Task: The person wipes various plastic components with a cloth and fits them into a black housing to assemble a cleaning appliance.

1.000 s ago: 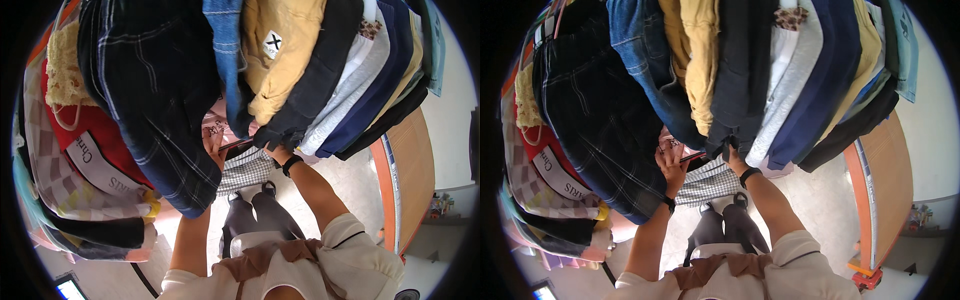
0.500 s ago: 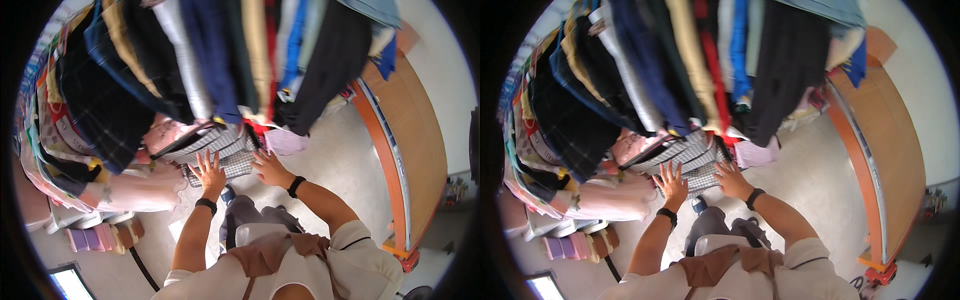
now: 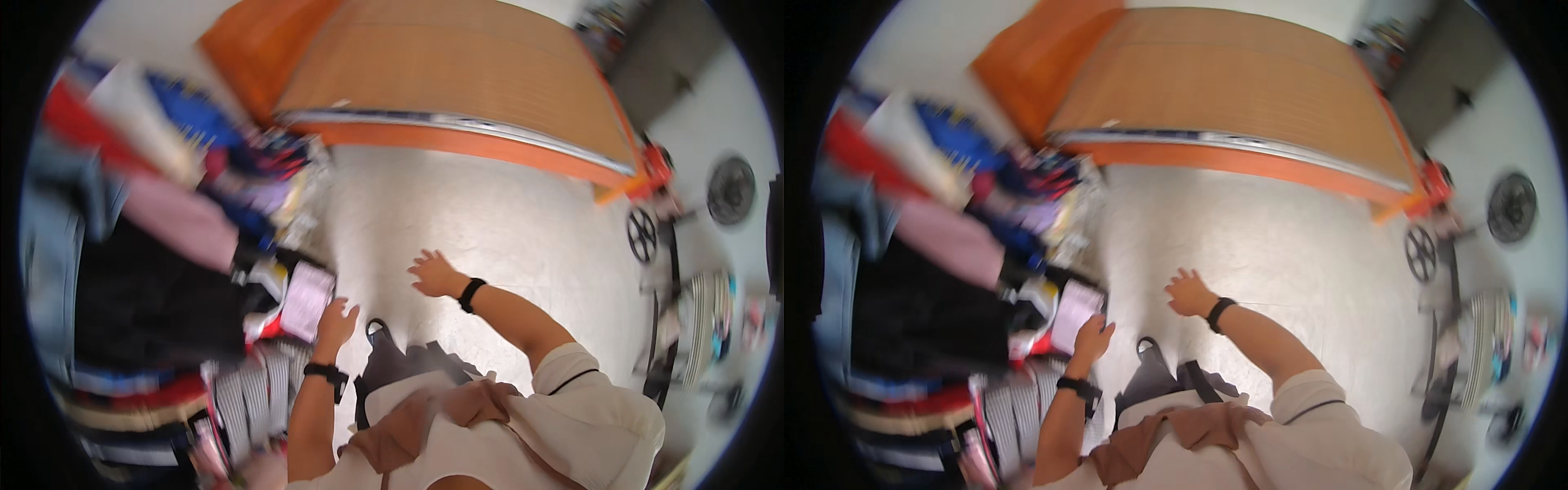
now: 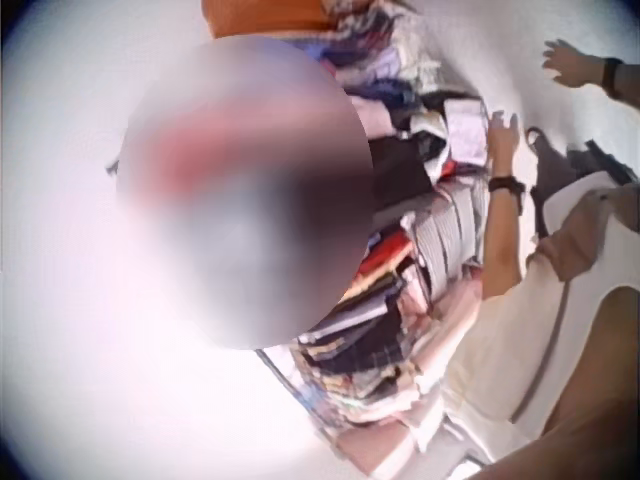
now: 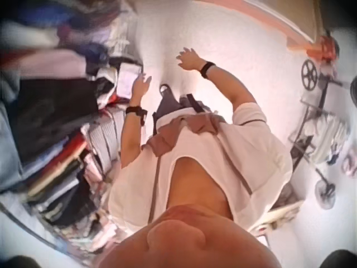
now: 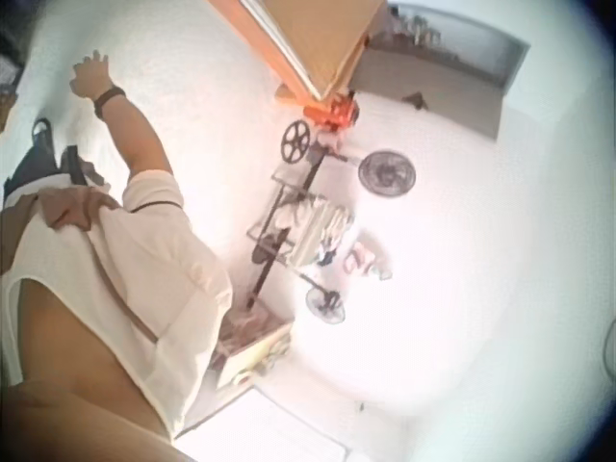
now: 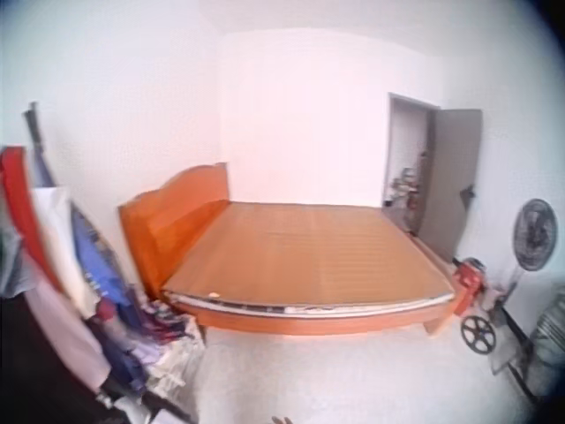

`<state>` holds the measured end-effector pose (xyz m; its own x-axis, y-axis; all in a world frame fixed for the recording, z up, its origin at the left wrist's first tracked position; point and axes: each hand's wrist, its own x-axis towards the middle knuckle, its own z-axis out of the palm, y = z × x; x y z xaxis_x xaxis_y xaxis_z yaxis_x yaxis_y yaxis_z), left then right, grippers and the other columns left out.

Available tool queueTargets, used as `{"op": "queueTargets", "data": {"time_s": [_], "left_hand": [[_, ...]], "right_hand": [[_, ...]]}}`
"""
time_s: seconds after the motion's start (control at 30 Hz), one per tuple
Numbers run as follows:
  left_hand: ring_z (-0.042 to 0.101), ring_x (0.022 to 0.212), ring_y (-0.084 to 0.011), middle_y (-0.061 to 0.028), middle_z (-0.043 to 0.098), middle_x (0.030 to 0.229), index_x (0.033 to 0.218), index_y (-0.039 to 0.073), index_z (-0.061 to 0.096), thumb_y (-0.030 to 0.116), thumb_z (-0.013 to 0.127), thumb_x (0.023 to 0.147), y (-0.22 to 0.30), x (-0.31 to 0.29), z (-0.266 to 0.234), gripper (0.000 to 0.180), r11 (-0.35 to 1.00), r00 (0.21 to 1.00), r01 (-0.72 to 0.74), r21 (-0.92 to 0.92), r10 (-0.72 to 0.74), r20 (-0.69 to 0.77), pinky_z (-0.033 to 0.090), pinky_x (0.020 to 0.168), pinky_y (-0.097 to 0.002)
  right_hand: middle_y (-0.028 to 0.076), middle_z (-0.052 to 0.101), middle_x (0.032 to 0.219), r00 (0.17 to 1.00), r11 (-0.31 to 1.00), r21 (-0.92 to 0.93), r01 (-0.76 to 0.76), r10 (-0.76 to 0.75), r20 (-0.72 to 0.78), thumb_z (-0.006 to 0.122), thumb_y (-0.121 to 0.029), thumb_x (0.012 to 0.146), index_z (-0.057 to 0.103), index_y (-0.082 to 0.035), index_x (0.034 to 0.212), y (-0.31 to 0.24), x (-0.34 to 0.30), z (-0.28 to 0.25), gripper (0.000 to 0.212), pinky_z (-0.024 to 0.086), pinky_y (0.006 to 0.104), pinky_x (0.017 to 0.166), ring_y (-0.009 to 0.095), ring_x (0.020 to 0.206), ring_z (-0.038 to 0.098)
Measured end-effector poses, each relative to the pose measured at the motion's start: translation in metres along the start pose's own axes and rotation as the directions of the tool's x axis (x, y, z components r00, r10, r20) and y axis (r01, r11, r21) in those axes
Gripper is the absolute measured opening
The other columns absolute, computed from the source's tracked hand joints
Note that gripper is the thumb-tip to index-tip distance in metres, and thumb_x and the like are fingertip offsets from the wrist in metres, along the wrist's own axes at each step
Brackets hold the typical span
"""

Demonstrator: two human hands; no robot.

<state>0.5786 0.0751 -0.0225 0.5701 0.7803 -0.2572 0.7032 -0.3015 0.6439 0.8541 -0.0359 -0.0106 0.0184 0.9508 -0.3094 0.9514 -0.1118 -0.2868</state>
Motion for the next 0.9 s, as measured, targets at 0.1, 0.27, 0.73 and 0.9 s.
{"op": "queueTargets", "data": {"time_s": [0.1,0.27,0.73,0.9], "left_hand": [[0.062,0.094,-0.0315,-0.0189,0.064,0.103,0.111,0.002,0.057,0.035,0.064,0.082,0.044,0.070,0.019,0.045,0.996,0.966,-0.086,0.008,0.081,0.247,0.048,0.082,-0.0385],[0.062,0.091,-0.0311,-0.0194,0.064,0.102,0.111,0.002,0.057,0.034,0.064,0.082,0.124,0.182,0.070,0.044,0.962,0.851,-0.271,0.029,0.226,0.473,0.049,0.080,-0.0392],[0.062,0.098,-0.0268,-0.0167,0.064,0.108,0.117,0.002,0.055,0.034,0.062,0.084,0.538,0.181,0.318,0.046,0.626,0.121,-0.760,-0.172,0.397,0.910,0.048,0.084,-0.0350],[0.062,0.098,-0.0270,-0.0172,0.063,0.109,0.118,0.001,0.055,0.034,0.061,0.085,0.649,0.138,0.433,0.047,0.513,-0.034,-0.822,-0.248,0.391,0.920,0.048,0.084,-0.0350]], "right_hand": [[0.012,0.050,0.128,0.975,0.976,0.023,-0.214,0.212,0.072,0.057,-0.036,0.083,0.057,-0.013,0.120,0.051,-0.018,-0.028,0.043,0.026,0.0569,0.105,0.037,0.129,0.033],[0.014,0.055,0.119,0.817,0.813,0.125,-0.569,0.576,-0.023,0.056,-0.033,0.083,0.060,-0.009,0.110,0.143,-0.068,-0.039,0.037,0.029,0.0548,0.102,0.035,0.127,0.035],[0.013,0.062,0.109,0.001,-0.101,0.603,-0.791,0.986,0.166,0.055,-0.037,0.083,0.063,-0.013,0.107,0.254,-0.381,0.039,0.035,0.035,0.0501,0.097,0.034,0.117,0.046],[0.013,0.064,0.107,-0.146,-0.154,0.646,-0.748,0.987,0.066,0.055,-0.035,0.085,0.063,-0.012,0.107,0.332,-0.467,0.032,0.034,0.034,0.0480,0.098,0.035,0.119,0.045]]}}
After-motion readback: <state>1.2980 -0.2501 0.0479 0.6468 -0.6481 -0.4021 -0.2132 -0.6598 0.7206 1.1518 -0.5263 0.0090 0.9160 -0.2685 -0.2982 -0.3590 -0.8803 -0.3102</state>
